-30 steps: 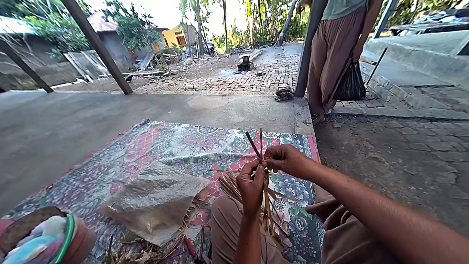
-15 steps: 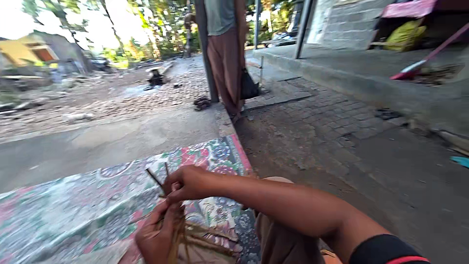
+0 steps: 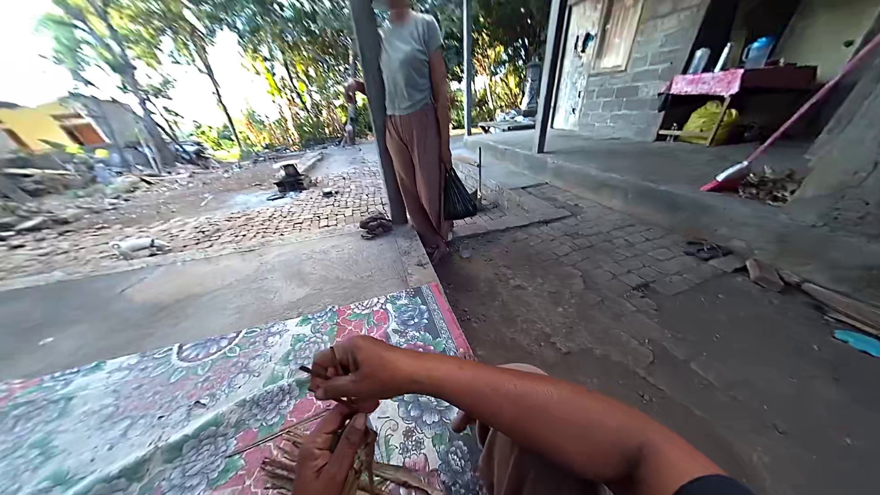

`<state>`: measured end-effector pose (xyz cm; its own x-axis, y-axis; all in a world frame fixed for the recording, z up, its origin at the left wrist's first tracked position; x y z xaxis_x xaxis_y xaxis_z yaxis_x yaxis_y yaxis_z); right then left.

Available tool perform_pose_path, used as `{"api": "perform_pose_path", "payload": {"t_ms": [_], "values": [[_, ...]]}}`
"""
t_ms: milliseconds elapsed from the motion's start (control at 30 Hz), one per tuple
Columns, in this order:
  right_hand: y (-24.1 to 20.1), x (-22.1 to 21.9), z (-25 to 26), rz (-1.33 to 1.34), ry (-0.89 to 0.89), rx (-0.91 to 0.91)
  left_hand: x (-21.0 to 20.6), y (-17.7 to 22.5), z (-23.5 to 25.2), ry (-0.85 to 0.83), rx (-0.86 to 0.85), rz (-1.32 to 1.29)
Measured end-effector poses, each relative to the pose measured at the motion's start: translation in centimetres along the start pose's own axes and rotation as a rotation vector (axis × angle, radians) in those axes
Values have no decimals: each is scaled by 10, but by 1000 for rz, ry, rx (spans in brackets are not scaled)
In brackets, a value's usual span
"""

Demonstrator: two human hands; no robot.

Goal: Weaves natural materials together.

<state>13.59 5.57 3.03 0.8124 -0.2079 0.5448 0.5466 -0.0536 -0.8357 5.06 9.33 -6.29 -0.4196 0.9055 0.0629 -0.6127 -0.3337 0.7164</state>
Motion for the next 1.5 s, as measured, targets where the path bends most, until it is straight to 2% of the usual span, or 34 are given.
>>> {"api": "perform_pose_path", "payload": {"t_ms": [133, 300, 400, 500, 567, 667, 767, 900, 967, 1067, 1133, 1233, 1367, 1500], "values": [[3, -11, -9, -102, -65, 4, -15, -13, -2, 89, 53, 32], [9, -3, -9, -328, 25, -24, -28, -21, -1, 92, 90, 24], [-2, 11, -21, -417, 48, -135, -46, -4, 12, 50, 88, 101], [-13, 31, -33, -345, 105, -100, -59, 10, 30, 81, 79, 57], [-22, 46, -36, -274, 99, -38, -61, 12, 38, 209, 109, -45], [-32, 66, -42, -264, 189, 48, -52, 0, 33, 549, 162, -328], [-33, 74, -47, -306, 273, 116, -40, -15, 30, 692, 159, -569], [-21, 49, -52, -442, 56, 188, -24, -29, 25, 844, 131, -533], [-13, 25, -56, -583, 10, 243, -23, -33, 23, 911, 107, -539], [-8, 4, -53, -736, 112, 338, -28, -32, 25, 893, 84, -610], [-14, 11, -47, -712, 215, 369, -30, -24, 24, 899, 119, -585], [-14, 46, -33, -651, 301, 246, -26, -15, 24, 884, 183, -491], [1, 92, -21, -445, 332, 29, -13, 3, 27, 731, 73, -102], [10, 97, -23, -249, 274, -62, -24, 16, 38, 574, 7, 135]]}}
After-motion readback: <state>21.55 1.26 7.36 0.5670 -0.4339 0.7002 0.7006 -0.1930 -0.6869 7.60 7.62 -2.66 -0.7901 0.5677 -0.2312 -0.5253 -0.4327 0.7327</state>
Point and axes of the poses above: each hand's wrist, its own z-axis towards the middle knuckle, its own x-axis out of the back of the hand, y = z × x, the point moved 8 cm from there along z, towards the middle knuckle, and after that the axes turned 14 degrees about -x, right-handed, at the moved point
